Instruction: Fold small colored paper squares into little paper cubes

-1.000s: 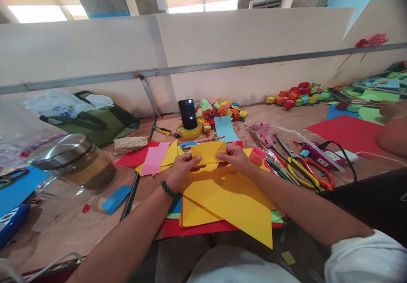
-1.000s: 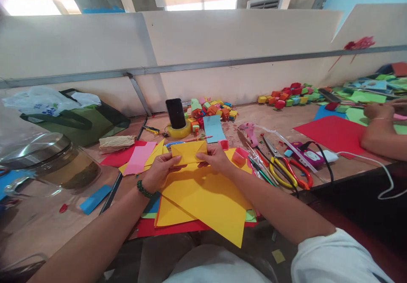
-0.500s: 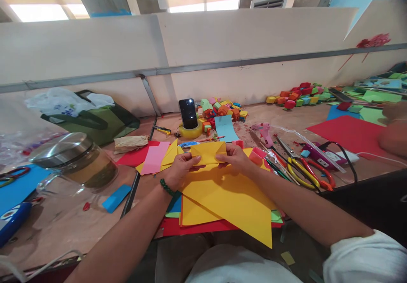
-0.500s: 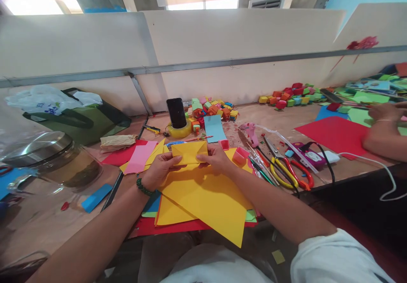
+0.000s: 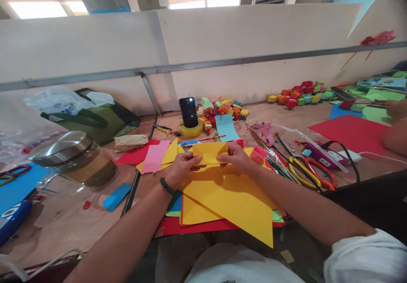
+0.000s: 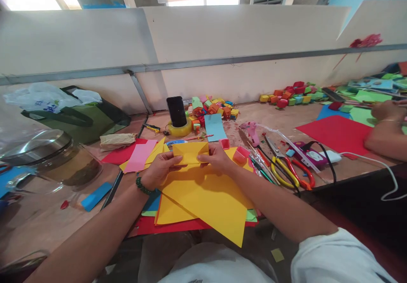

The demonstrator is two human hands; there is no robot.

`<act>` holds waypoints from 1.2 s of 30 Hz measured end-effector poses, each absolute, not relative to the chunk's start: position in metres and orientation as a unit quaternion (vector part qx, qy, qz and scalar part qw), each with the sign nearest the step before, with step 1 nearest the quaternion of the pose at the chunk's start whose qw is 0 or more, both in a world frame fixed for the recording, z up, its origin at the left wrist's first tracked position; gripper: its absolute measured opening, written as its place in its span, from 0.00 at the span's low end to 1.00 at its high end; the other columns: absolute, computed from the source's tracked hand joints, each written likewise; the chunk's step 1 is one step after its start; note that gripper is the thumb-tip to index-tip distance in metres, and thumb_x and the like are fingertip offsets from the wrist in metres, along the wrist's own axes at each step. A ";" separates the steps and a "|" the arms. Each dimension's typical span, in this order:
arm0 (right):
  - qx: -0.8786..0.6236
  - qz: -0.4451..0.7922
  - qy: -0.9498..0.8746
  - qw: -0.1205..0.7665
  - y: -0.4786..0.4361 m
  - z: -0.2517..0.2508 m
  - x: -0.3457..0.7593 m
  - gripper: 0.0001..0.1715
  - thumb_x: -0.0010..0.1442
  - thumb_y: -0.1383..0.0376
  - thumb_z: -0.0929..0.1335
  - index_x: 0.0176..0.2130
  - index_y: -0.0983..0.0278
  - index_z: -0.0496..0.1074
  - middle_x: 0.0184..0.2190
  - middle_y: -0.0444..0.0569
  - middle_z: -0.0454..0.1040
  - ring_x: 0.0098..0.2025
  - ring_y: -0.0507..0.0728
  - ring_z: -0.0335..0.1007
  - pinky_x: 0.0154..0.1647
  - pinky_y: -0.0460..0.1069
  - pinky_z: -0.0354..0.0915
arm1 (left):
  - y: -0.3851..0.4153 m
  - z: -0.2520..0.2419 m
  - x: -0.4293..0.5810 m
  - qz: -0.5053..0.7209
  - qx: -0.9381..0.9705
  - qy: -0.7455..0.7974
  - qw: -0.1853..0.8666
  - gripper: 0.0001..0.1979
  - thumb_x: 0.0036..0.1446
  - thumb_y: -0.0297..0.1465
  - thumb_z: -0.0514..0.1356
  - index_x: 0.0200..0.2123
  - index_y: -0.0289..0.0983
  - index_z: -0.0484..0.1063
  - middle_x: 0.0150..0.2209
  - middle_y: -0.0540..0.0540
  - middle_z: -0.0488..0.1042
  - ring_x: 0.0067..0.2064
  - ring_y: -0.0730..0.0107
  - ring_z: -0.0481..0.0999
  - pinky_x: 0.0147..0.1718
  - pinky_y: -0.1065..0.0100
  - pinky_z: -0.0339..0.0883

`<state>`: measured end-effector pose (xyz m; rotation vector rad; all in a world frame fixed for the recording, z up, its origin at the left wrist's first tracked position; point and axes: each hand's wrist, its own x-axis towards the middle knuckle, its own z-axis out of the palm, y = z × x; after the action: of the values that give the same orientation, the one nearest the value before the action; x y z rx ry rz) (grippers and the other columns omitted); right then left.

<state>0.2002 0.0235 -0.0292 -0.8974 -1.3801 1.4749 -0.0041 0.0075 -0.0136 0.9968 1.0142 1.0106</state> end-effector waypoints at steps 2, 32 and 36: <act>-0.363 0.593 -0.560 0.450 0.024 -0.031 0.200 0.19 0.38 0.59 0.77 0.31 0.65 0.74 0.27 0.45 0.75 0.26 0.51 0.69 0.24 0.45 0.69 | 0.008 -0.015 -0.005 0.433 0.430 0.451 0.651 0.24 0.27 0.40 0.76 0.28 0.33 0.77 0.31 0.47 0.79 0.31 0.66 0.80 0.30 0.71 0.72; -0.378 0.592 -0.552 0.449 0.024 -0.035 0.200 0.15 0.36 0.59 0.78 0.23 0.65 0.76 0.21 0.41 0.71 0.21 0.47 0.64 0.22 0.45 0.67 | 0.007 -0.017 -0.005 0.421 0.443 0.455 0.648 0.23 0.28 0.39 0.76 0.29 0.33 0.77 0.32 0.45 0.79 0.32 0.65 0.80 0.32 0.69 0.73; -0.387 0.599 -0.532 0.456 0.025 -0.037 0.200 0.15 0.36 0.60 0.77 0.27 0.64 0.79 0.24 0.42 0.72 0.21 0.47 0.65 0.23 0.45 0.67 | 0.007 -0.014 -0.004 0.430 0.416 0.456 0.659 0.20 0.29 0.34 0.76 0.27 0.34 0.77 0.31 0.48 0.79 0.29 0.65 0.80 0.30 0.69 0.73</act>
<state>0.2000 0.0249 -0.0367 -0.9542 -1.3115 1.4776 -0.0042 0.0068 -0.0135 0.9426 1.0321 0.9738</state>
